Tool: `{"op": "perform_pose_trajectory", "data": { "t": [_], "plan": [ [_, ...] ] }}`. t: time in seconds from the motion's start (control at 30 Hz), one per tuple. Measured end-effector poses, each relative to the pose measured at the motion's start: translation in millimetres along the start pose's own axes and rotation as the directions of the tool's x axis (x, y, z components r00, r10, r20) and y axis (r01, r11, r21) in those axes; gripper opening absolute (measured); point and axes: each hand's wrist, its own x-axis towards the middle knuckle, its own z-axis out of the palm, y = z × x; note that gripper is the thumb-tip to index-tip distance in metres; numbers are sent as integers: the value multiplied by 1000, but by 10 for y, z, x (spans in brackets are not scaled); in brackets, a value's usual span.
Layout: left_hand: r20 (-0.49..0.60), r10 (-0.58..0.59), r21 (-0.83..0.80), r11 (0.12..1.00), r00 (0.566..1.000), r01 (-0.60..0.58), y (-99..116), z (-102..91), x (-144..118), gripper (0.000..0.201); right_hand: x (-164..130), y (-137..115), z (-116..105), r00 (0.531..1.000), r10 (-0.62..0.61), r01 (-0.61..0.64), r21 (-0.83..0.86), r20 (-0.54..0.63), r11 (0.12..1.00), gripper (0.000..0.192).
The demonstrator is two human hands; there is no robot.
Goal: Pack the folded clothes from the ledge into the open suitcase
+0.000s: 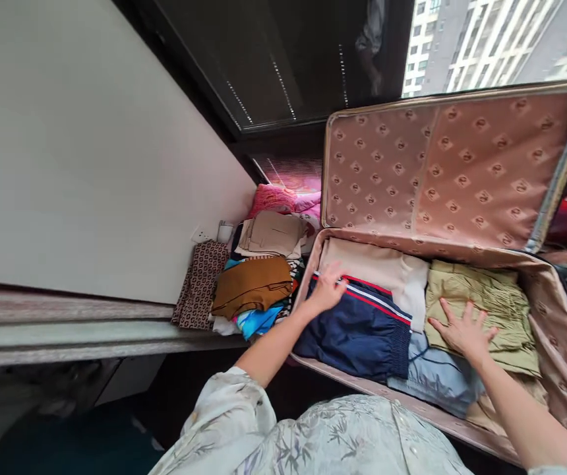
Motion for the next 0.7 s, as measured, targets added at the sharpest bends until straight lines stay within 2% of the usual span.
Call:
{"op": "perform_pose_trajectory", "data": {
  "t": [0.03,0.1,0.17,0.23,0.33,0.43,0.5,0.6,0.7],
  "plan": [
    [-76,-87,32,995,993,90,-276,-283,46,30,-25,-20,3,1000,14,-14,-15,-10,1000,88],
    [-180,-252,123,953,951,276,-827,-806,124,29,-104,-98,7,998,42,-45,-53,-47,998,85],
    [-198,-376,232,879,905,416,-1317,-1216,171,28,-225,-234,5,994,59,-67,-89,-96,994,78],
    [-164,-458,338,806,874,486,-1698,-1464,204,28,-380,-424,-11,989,52,-68,-112,-139,991,70],
    [-68,-509,443,755,858,483,-2041,-1528,304,33,-639,-764,-64,981,15,-36,-106,-196,994,63],
    [8,-505,451,772,863,448,-2182,-1378,497,40,-875,-1059,-121,971,24,-38,-57,-238,998,62],
    [-12,-525,419,770,851,481,-2248,-1294,645,44,-1011,-1167,-143,967,46,-51,-15,-251,999,64],
    [-136,-619,355,699,774,621,-2419,-1338,809,53,-1200,-1164,-136,956,48,-42,26,-290,999,66],
    [-275,-694,261,612,665,747,-2696,-1556,829,56,-1397,-1025,-83,951,61,-52,38,-303,998,69]
  ]
}}
